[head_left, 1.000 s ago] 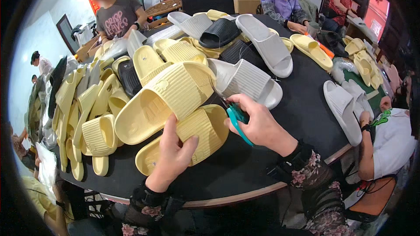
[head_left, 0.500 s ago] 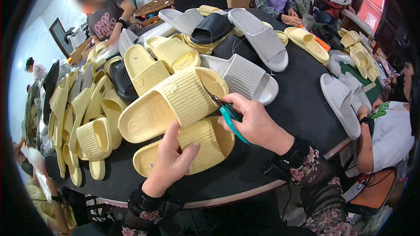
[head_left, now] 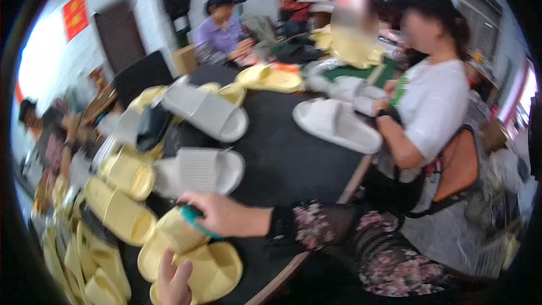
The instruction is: Trimming excess material from slippers using scissors in a shoe manufacturing facility.
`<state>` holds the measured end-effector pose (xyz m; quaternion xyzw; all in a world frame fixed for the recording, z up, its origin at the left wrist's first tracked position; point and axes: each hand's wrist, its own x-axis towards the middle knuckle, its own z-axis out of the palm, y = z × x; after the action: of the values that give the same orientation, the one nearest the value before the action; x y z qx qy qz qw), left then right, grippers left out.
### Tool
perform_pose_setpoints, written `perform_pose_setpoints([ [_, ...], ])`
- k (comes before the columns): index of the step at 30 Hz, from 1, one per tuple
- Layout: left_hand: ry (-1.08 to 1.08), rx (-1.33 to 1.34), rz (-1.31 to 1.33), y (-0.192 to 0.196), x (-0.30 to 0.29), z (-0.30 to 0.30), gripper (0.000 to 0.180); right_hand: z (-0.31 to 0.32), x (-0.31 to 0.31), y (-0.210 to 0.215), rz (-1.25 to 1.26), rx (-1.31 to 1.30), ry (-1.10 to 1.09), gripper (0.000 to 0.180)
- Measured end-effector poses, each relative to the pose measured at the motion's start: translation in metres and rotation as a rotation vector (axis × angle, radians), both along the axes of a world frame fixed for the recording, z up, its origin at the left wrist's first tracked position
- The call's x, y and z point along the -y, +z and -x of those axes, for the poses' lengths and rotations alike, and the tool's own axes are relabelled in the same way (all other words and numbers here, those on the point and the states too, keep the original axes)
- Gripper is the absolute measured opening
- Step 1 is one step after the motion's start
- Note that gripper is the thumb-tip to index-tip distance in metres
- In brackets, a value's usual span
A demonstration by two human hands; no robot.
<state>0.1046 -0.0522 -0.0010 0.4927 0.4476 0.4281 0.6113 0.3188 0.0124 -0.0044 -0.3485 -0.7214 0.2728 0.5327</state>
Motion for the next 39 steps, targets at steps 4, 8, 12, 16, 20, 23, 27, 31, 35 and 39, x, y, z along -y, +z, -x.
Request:
perform_pose_setpoints([
  [4, -0.280, -0.762, -0.730, -0.014, -0.007, 0.033, 0.038, -0.005, 0.005, 0.003, 0.064, -0.063, 0.016, 0.034],
  [8, 0.096, -0.303, 0.011, 0.033, 0.016, -0.019, 0.039, -0.004, 0.002, -0.003, 0.094, -0.055, -0.012, 0.034],
  [12, -0.067, -0.415, -0.252, 0.044, 0.016, -0.019, 0.040, -0.004, 0.005, 0.001, 0.054, -0.102, -0.028, 0.035],
  [16, -0.051, -0.397, -0.295, 0.033, 0.015, -0.010, 0.036, -0.007, -0.006, -0.003, 0.097, -0.188, -0.018, 0.036],
  [20, -0.196, -0.588, -0.894, 0.007, -0.005, 0.024, 0.030, -0.013, -0.018, -0.010, 0.109, -0.363, -0.074, 0.035],
  [23, 0.218, -0.207, -0.212, 0.036, 0.012, 0.009, 0.033, -0.009, -0.022, -0.014, 0.208, -0.470, -0.074, 0.033],
  [27, 0.031, -0.580, -0.858, 0.031, -0.009, 0.061, 0.042, -0.012, -0.018, -0.016, 0.402, -0.520, 0.013, 0.035],
  [31, 0.055, -0.273, -0.361, 0.106, -0.008, -0.019, 0.041, -0.010, -0.017, -0.021, 0.592, -0.411, 0.117, 0.034],
  [35, 0.005, -0.455, -0.409, 0.126, -0.050, -0.057, 0.040, -0.013, -0.010, -0.023, 0.674, -0.366, 0.214, 0.023],
  [39, -0.136, -0.613, -0.497, 0.140, -0.090, -0.110, 0.043, -0.014, 0.000, -0.013, 0.810, -0.270, 0.365, 0.019],
])
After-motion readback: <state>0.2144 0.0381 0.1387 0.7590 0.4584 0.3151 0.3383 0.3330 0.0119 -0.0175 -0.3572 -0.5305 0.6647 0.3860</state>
